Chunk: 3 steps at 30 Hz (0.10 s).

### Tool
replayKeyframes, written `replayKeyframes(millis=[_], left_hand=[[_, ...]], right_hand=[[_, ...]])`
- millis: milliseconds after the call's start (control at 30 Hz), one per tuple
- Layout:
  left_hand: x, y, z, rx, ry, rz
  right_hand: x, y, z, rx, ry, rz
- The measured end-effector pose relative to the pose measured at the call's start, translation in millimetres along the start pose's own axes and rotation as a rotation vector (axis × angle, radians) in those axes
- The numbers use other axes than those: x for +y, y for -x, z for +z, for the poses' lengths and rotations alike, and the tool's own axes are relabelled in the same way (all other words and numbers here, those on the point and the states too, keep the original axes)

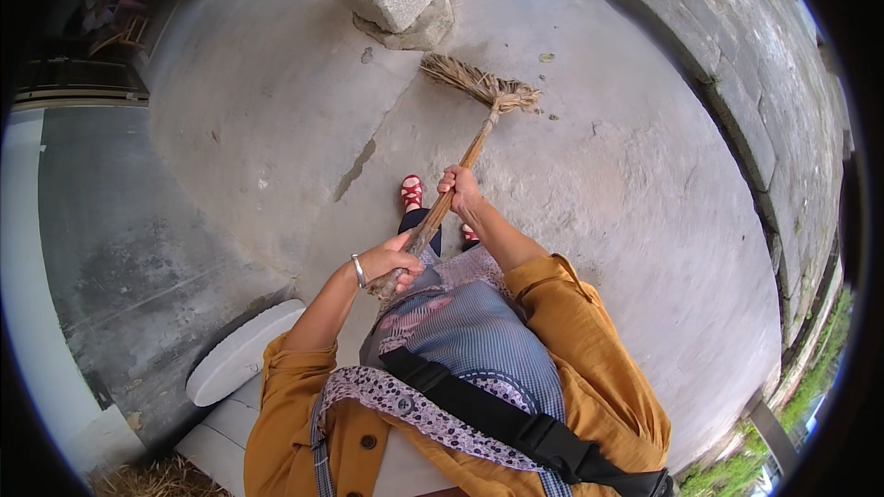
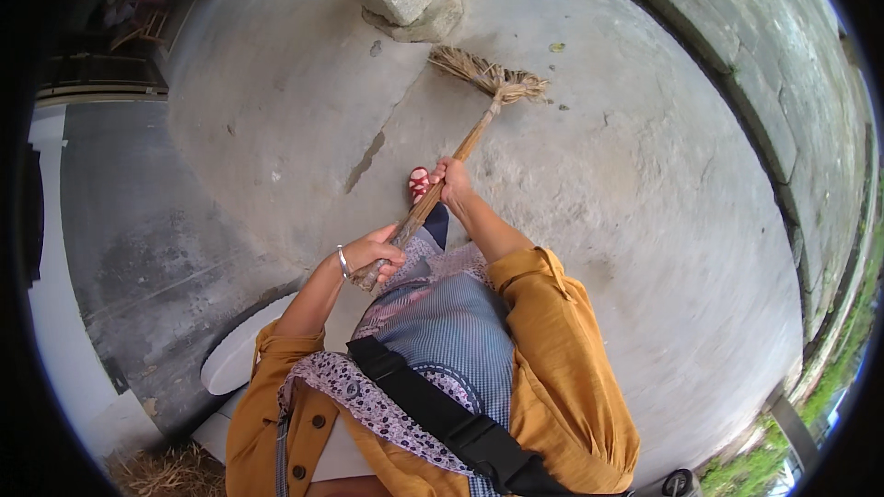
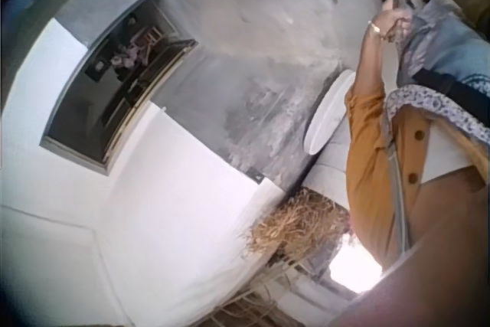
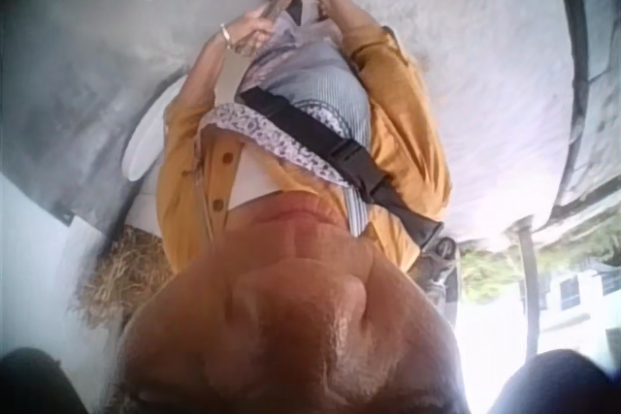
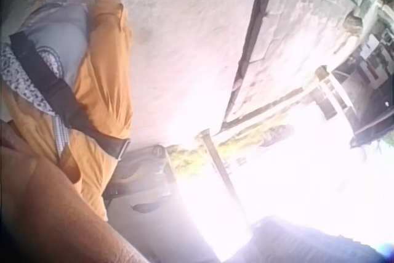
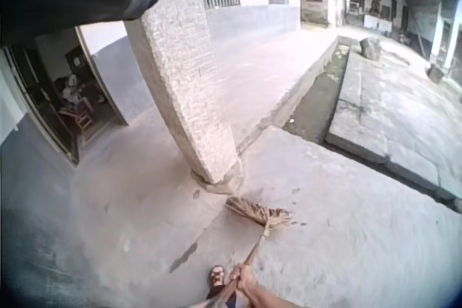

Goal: The person sweeps a concrete outdoor area using a traditional straw broom. They move a pink plastic chair to access the space underneath and continue sweeping around various objects including a scooter and concrete blocks.

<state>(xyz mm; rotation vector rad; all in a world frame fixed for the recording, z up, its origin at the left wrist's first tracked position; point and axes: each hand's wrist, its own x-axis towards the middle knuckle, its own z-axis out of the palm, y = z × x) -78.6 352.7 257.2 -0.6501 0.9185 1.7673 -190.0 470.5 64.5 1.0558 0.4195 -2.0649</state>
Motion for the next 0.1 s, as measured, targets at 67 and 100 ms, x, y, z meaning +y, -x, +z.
replayKeyframes(millis=[67,100], left_hand=[[7.4,-4.7,-10.5,-0.031,-0.048,0.027],[11.5,-1.7,-14.7,-0.053,-0.096,0.045]], right_hand=[[-9.1,-7.9,3.5,-0.025,-0.058,-0.039],[-11.5,-11.9,6.6,-0.026,-0.076,-0.057]])
